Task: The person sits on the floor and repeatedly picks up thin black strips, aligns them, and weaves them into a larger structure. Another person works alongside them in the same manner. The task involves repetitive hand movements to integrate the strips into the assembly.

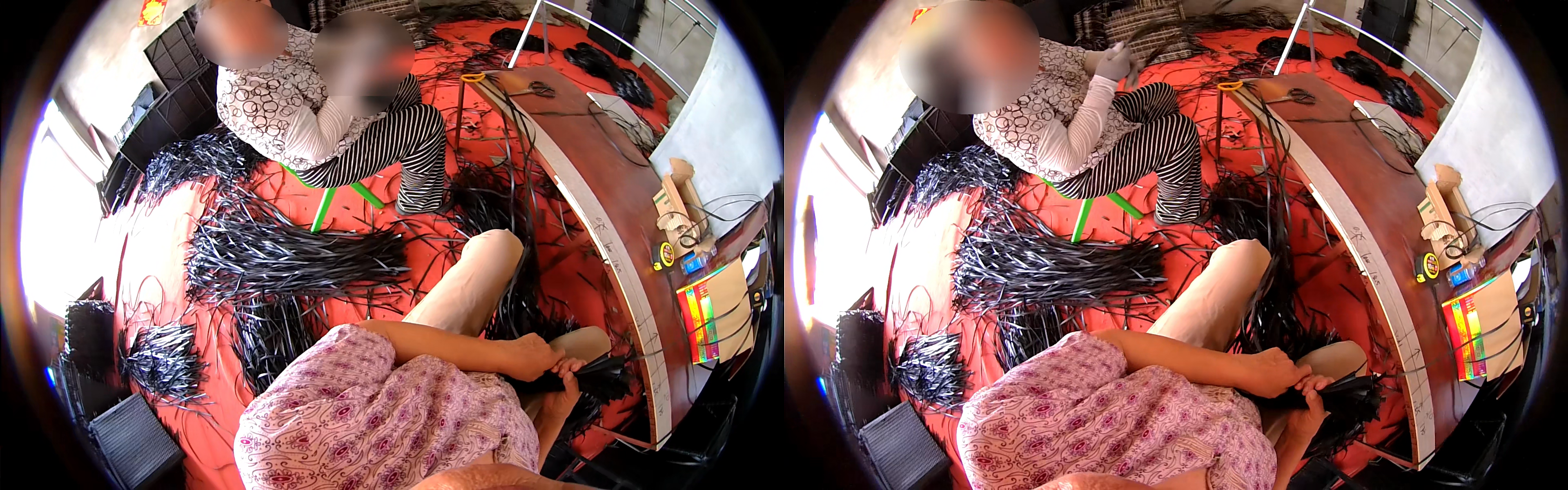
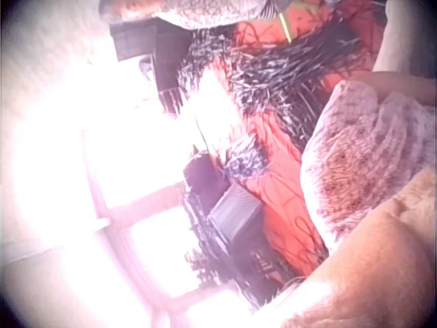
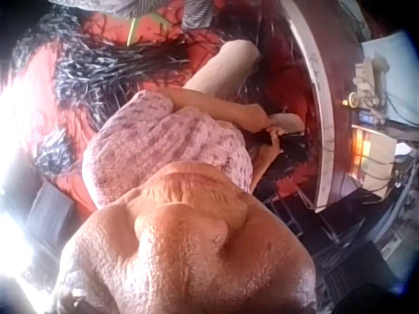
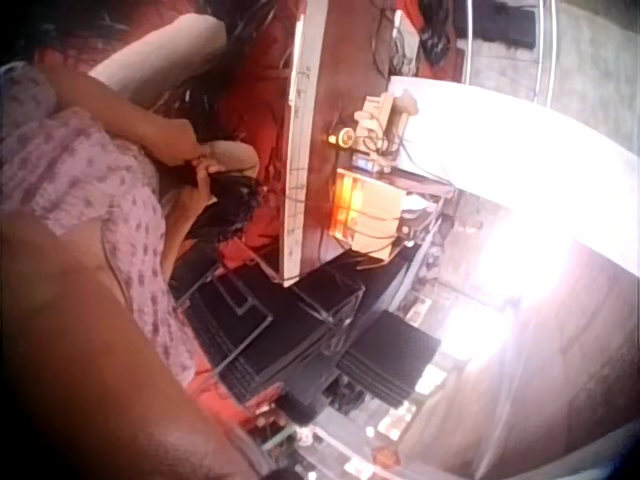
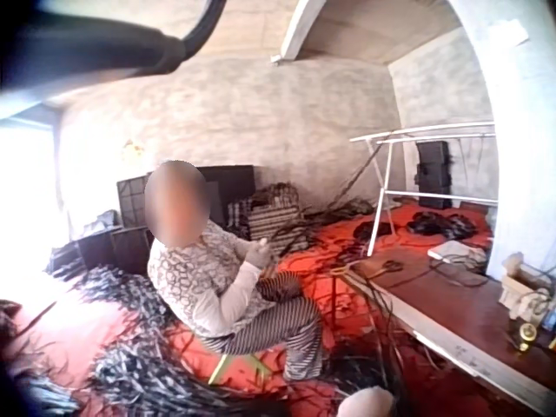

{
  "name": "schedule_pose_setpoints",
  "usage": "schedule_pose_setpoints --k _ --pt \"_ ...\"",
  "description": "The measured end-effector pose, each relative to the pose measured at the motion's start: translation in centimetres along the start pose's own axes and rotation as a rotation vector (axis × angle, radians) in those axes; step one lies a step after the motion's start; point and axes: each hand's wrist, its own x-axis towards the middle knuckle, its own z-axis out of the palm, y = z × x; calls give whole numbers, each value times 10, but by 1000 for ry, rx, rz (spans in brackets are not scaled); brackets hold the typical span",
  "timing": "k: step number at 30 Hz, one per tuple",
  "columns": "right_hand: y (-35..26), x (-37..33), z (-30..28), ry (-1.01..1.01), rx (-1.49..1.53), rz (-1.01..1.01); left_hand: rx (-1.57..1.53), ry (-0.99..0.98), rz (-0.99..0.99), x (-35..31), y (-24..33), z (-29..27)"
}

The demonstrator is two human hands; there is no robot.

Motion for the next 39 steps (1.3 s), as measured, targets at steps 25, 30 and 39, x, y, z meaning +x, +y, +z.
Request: schedule_pose_setpoints --k 25,30,39 --pt "4 -6 -26 79 172 -37 745 1276 -520 -195 -66 -247" --pt "10 -6 -39 41 216 -51 932 979 -268 -161 -87 -271" --pt "12 -5 -36 126 183 -51 671 661 -62 -116 -97 -244"
